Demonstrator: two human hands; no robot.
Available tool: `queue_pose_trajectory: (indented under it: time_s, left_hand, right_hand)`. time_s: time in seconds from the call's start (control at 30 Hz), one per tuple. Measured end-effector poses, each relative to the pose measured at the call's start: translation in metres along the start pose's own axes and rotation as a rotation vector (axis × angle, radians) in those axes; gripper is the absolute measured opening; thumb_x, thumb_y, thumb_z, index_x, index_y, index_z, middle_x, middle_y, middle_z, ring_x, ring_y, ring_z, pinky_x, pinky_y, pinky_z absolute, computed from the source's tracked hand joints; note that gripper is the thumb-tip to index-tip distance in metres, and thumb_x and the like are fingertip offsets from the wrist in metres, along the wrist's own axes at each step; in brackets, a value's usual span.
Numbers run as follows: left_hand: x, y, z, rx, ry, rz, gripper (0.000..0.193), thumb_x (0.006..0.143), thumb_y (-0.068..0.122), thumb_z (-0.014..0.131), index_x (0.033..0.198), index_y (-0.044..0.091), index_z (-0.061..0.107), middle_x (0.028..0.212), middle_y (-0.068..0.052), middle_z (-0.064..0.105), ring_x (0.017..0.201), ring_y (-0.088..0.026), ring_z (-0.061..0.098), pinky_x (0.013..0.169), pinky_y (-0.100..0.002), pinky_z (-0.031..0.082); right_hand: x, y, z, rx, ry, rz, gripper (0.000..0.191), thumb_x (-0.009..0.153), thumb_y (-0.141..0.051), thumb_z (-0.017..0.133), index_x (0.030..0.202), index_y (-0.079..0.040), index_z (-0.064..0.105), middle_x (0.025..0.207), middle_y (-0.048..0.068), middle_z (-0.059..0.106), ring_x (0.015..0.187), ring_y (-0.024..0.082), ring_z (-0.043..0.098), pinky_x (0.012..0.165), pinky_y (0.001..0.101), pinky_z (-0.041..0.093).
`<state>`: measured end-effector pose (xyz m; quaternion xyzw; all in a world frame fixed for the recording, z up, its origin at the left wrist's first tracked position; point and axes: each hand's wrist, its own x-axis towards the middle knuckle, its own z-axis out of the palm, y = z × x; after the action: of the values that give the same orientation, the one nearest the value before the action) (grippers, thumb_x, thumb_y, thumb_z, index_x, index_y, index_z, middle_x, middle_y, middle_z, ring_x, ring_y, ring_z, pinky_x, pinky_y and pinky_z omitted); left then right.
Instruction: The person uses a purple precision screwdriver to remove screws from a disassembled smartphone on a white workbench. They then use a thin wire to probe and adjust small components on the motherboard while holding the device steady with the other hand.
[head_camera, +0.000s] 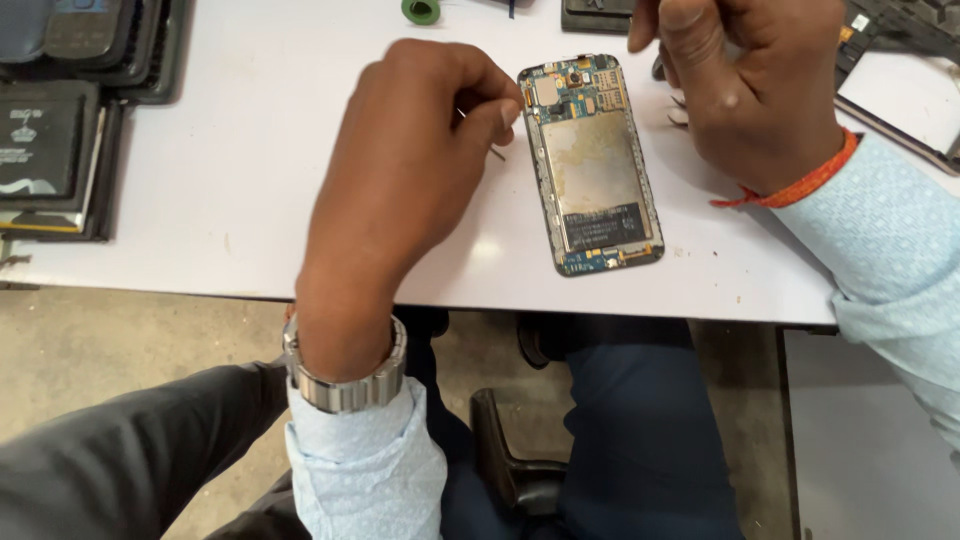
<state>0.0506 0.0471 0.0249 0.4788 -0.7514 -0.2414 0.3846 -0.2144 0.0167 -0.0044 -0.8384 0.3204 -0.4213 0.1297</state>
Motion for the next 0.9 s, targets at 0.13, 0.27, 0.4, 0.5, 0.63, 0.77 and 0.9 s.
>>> queue_pose_trajectory:
  time_s: [0.13, 0.27, 0.4, 0.5, 0.63, 0.77, 0.9]
  left_hand:
    - [0.0, -0.002, 0.013, 0.011, -0.029, -0.087, 0.013, 0.093, 0.012, 0.071, 0.094, 0.001, 0.077, 0.078, -0.011, 0.077, 0.066, -0.019, 0.075, 0.064, -0.033, 0.056]
    - [0.005, 0.001, 0.016, -0.002, -0.052, -0.2, 0.013, 0.092, 0.013, 0.071, 0.095, 0.001, 0.077, 0.079, -0.011, 0.077, 0.063, -0.019, 0.072, 0.061, -0.033, 0.054]
    - [0.009, 0.001, 0.016, -0.052, -0.036, -0.242, 0.012, 0.091, 0.011, 0.071, 0.095, 0.003, 0.077, 0.079, -0.008, 0.078, 0.063, -0.014, 0.072, 0.06, -0.031, 0.055]
    - [0.012, 0.003, 0.018, -0.115, 0.003, -0.275, 0.011, 0.09, 0.01, 0.071, 0.094, 0.002, 0.077, 0.076, -0.007, 0.078, 0.06, -0.011, 0.069, 0.058, -0.029, 0.054]
    - [0.016, 0.009, 0.021, -0.125, 0.029, -0.323, 0.012, 0.09, 0.011, 0.07, 0.094, 0.001, 0.076, 0.074, -0.005, 0.076, 0.056, -0.01, 0.06, 0.054, -0.028, 0.05]
    - [0.015, 0.015, 0.024, -0.226, 0.022, -0.285, 0.014, 0.094, 0.01, 0.068, 0.098, -0.001, 0.075, 0.076, -0.004, 0.076, 0.061, -0.008, 0.06, 0.056, -0.025, 0.051]
    - [0.013, 0.013, 0.025, -0.229, 0.005, -0.283, 0.015, 0.094, 0.011, 0.069, 0.099, -0.002, 0.076, 0.075, -0.005, 0.075, 0.063, -0.008, 0.057, 0.054, -0.025, 0.05]
  right_hand:
    - [0.007, -0.003, -0.001, -0.106, -0.05, -0.013, 0.046, 0.127, -0.034, 0.045, 0.114, 0.004, 0.065, 0.088, 0.008, 0.068, 0.069, 0.011, 0.06, 0.063, 0.0249, 0.047]
    - [0.012, -0.004, -0.002, -0.148, -0.049, -0.024, 0.048, 0.126, -0.036, 0.045, 0.116, 0.005, 0.067, 0.088, 0.009, 0.07, 0.067, 0.011, 0.06, 0.062, 0.0245, 0.047]
    - [0.008, -0.002, -0.001, -0.122, -0.037, 0.002, 0.047, 0.119, -0.036, 0.046, 0.117, 0.005, 0.067, 0.087, 0.01, 0.07, 0.064, 0.012, 0.062, 0.059, 0.0249, 0.048]
    - [0.008, 0.003, -0.002, -0.11, -0.061, -0.075, 0.043, 0.123, -0.034, 0.046, 0.121, 0.004, 0.067, 0.091, 0.008, 0.07, 0.076, 0.011, 0.069, 0.066, 0.0223, 0.052]
    - [0.013, 0.0, -0.003, -0.108, -0.084, -0.08, 0.028, 0.118, -0.023, 0.057, 0.118, 0.003, 0.068, 0.093, 0.009, 0.071, 0.078, 0.011, 0.07, 0.067, 0.0241, 0.054]
    - [0.022, -0.011, -0.001, -0.178, -0.106, 0.009, 0.016, 0.096, -0.008, 0.078, 0.106, 0.004, 0.072, 0.088, 0.013, 0.07, 0.057, 0.015, 0.057, 0.051, 0.0295, 0.042]
    - [0.029, -0.017, 0.001, -0.143, -0.112, -0.009, 0.012, 0.089, 0.0, 0.083, 0.097, 0.002, 0.075, 0.09, 0.012, 0.07, 0.058, 0.013, 0.059, 0.049, 0.0262, 0.044]
